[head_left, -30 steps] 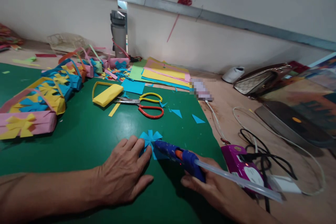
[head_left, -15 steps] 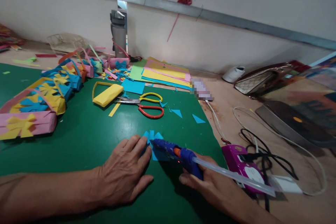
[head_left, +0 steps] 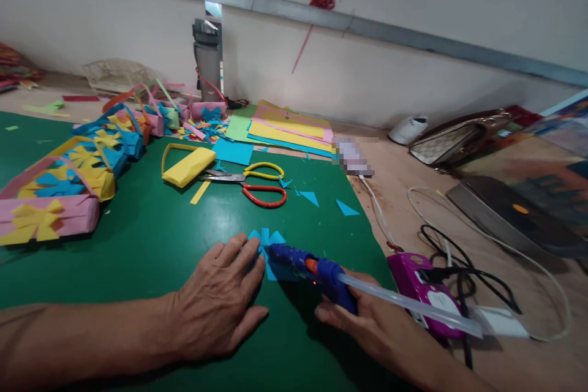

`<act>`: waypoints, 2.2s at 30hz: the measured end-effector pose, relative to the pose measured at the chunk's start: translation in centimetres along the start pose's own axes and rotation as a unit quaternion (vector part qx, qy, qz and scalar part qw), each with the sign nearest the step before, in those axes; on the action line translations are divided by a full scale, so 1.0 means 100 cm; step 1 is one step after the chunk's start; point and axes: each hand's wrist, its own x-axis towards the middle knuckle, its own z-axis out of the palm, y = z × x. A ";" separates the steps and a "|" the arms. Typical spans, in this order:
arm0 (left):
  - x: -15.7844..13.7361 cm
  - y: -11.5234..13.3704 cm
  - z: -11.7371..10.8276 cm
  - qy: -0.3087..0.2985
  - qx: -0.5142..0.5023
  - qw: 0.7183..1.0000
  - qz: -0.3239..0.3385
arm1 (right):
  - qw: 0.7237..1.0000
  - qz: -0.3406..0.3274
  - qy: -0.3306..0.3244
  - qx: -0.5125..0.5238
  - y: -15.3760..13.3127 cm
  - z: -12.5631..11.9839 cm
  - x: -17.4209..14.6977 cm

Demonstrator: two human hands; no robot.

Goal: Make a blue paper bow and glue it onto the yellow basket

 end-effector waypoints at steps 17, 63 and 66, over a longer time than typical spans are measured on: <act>0.000 -0.001 0.003 0.006 0.000 1.000 -0.002 | 0.996 -0.040 -0.037 0.070 -0.005 0.001 0.002; 0.002 -0.001 -0.001 0.015 0.001 1.000 0.011 | 0.998 0.010 -0.046 0.039 0.000 0.002 0.002; 0.002 -0.002 0.000 0.016 0.000 1.000 0.011 | 0.997 0.015 -0.050 0.049 -0.001 0.001 0.002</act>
